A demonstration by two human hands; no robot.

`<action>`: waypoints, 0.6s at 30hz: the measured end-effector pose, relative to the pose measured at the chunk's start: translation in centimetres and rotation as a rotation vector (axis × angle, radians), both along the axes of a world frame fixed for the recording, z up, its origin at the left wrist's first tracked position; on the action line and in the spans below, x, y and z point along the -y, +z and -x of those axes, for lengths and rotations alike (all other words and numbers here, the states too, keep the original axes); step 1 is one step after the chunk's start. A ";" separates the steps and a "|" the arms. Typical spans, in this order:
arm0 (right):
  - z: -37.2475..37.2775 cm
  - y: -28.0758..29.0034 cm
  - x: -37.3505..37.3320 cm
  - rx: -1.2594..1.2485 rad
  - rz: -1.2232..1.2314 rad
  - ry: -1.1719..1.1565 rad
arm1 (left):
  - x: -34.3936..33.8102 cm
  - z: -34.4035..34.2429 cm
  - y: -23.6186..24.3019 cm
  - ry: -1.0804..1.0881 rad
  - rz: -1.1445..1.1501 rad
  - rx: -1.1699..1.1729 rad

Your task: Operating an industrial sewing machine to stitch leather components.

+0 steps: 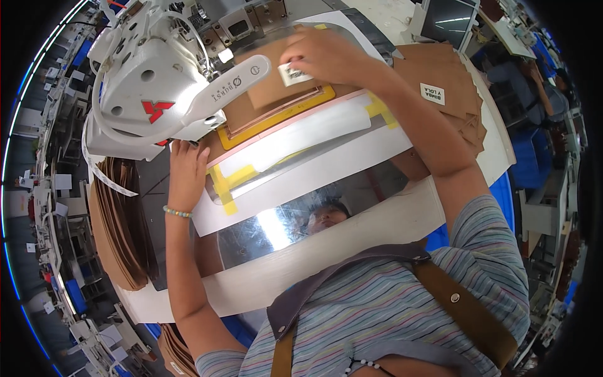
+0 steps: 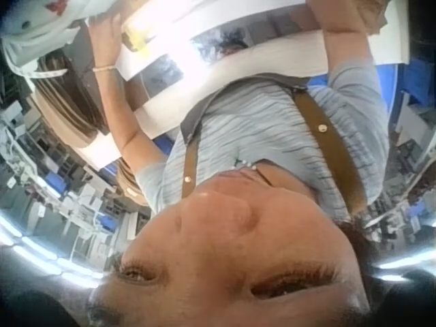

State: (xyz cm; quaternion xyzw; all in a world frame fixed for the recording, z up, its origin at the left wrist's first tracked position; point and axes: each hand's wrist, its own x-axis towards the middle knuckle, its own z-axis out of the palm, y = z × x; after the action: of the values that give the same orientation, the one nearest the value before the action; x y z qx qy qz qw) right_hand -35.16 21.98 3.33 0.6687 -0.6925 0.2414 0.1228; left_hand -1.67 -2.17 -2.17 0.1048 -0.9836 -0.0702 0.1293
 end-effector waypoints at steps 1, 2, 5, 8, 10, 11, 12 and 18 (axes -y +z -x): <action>-0.8 -0.7 1.7 0.011 -0.053 0.040 | 0.2 0.7 -0.5 -0.016 0.012 -0.012; -1.4 -1.3 3.2 0.025 -0.109 0.075 | 0.4 1.2 -1.0 -0.020 0.009 0.033; -2.6 -2.7 6.3 -0.016 -0.205 0.010 | 0.6 2.5 -1.8 0.019 -0.151 -0.016; -2.9 -3.8 7.8 -0.091 -0.151 0.016 | 0.5 3.8 -1.7 -0.006 -0.258 0.021; -3.1 -4.5 8.6 -0.059 -0.145 0.014 | 0.2 4.6 -1.5 -0.087 -0.278 0.006; -3.2 -4.7 8.8 -0.072 -0.136 0.012 | 0.1 4.9 -1.3 -0.160 -0.297 -0.050; -3.4 -4.9 8.9 -0.050 -0.123 0.019 | 0.0 5.1 -1.1 -0.137 -0.302 -0.008; -4.8 -6.1 7.0 -0.068 -0.072 0.152 | 0.5 5.0 -1.8 -0.176 -0.249 -0.016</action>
State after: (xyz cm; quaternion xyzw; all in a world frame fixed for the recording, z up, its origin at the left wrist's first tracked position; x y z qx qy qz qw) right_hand -30.37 14.94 -2.78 0.7313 -0.6432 0.2019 0.1034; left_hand -6.68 -2.71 -3.94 0.0330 -0.9716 -0.2033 0.1168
